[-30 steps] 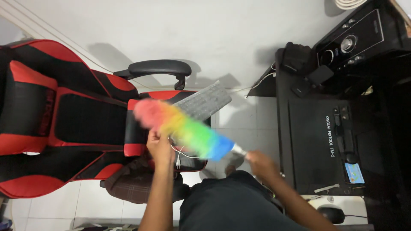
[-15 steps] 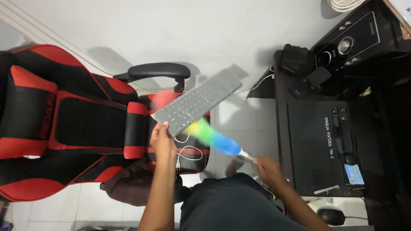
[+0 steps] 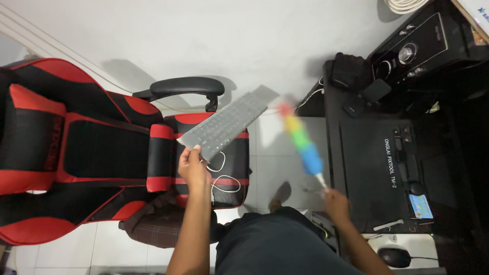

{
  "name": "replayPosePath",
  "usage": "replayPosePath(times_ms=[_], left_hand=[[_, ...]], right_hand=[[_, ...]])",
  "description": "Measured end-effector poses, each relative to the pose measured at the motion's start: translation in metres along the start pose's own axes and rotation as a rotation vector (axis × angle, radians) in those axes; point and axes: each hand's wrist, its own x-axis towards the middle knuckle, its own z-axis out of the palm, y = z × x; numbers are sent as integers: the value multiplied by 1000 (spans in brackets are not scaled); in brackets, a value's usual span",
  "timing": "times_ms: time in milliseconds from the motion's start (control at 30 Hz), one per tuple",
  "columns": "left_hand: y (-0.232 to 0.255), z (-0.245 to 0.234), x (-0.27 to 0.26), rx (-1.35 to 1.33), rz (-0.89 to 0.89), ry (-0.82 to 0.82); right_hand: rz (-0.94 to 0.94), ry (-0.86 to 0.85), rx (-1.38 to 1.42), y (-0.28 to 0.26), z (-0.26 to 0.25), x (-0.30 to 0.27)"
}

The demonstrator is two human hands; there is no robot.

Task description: The person is dusting a computer desk, keyboard, and surrounding electronics using a colorful duster.

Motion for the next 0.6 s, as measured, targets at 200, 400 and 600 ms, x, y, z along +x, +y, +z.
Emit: replayPosePath(times_ms=[200, 400, 600], left_hand=[[33, 16, -22, -8, -34, -6], [21, 3, -18, 299, 111, -5], [14, -33, -8, 143, 114, -65]], right_hand=[[104, 6, -39, -20, -2, -1], [-527, -180, 146, -193, -70, -26], [65, -95, -229, -78, -37, 82]])
